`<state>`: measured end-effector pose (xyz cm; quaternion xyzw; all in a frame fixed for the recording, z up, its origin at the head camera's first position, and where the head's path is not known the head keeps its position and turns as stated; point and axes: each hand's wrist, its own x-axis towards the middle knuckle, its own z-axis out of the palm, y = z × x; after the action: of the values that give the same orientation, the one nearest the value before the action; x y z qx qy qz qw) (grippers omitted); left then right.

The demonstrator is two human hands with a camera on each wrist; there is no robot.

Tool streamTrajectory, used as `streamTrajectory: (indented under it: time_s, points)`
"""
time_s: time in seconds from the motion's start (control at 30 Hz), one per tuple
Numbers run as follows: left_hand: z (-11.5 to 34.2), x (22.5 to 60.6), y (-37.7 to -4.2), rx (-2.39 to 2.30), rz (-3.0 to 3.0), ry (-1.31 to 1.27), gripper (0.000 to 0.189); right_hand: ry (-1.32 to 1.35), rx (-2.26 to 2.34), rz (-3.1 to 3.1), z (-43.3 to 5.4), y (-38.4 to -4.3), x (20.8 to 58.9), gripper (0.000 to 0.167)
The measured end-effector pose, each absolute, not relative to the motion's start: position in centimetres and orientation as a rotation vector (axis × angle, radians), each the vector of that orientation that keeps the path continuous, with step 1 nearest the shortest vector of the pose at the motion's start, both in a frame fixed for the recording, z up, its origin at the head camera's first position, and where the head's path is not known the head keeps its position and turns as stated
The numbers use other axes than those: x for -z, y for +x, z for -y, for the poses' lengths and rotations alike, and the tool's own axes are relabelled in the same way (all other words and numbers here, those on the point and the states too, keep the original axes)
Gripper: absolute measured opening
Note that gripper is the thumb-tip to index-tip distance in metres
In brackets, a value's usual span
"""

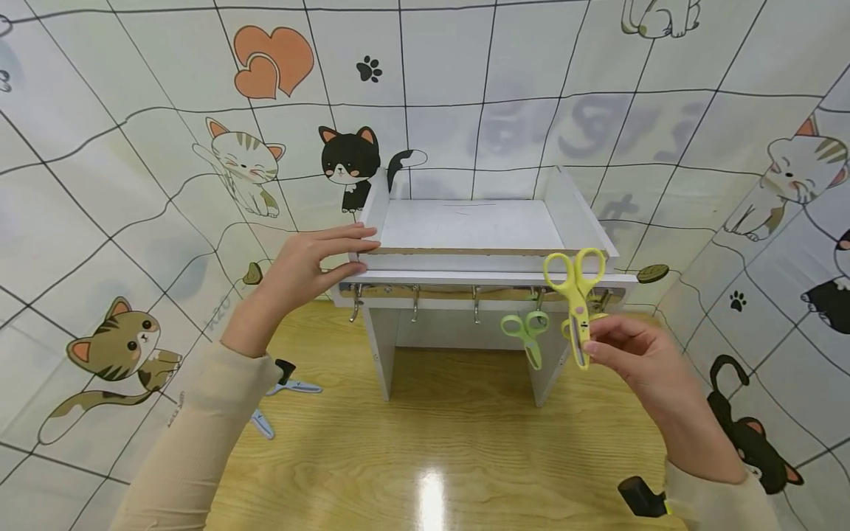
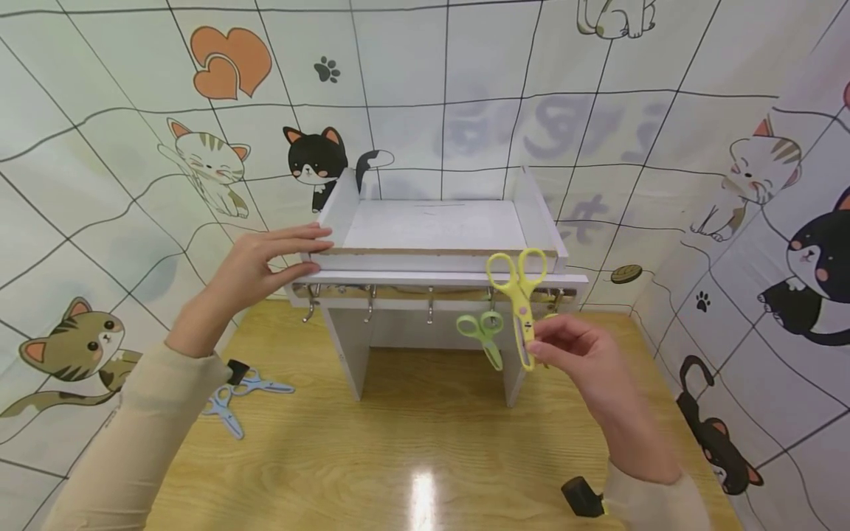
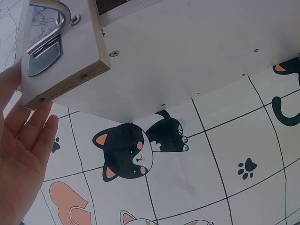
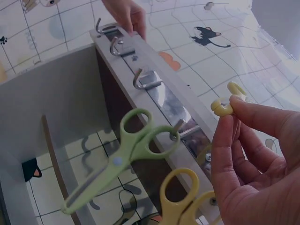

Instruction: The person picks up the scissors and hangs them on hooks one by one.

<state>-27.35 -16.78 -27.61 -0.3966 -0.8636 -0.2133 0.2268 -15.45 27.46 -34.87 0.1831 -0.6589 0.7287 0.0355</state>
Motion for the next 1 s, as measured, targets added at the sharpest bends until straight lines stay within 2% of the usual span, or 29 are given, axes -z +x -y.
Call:
streamTrajectory:
  time_s: [0.43,0.7,0.93,1.0]
  points:
    - [16.9,27.8,-27.5,0.595,2.378,-1.103,0.041,0.605,-2.201,2.307,-23.3,-15.8,37.1,0.023]
    - [16.9,27.8,-27.5,0.604,2.365,-1.11,0.041,0.672,-2.207,2.312,-21.9,-16.3,38.3,0.027]
    - [16.8,27.7,-27.4,0.605,2.376,-1.099,0.041,0.655,-2.03,2.383,-20.9,-16.9,39.3,0.011]
    - [16.8,27.7,-27.4,0.604,2.38,-1.096,0.041,0.642,-1.988,2.408,-20.6,-17.1,39.4,0.013]
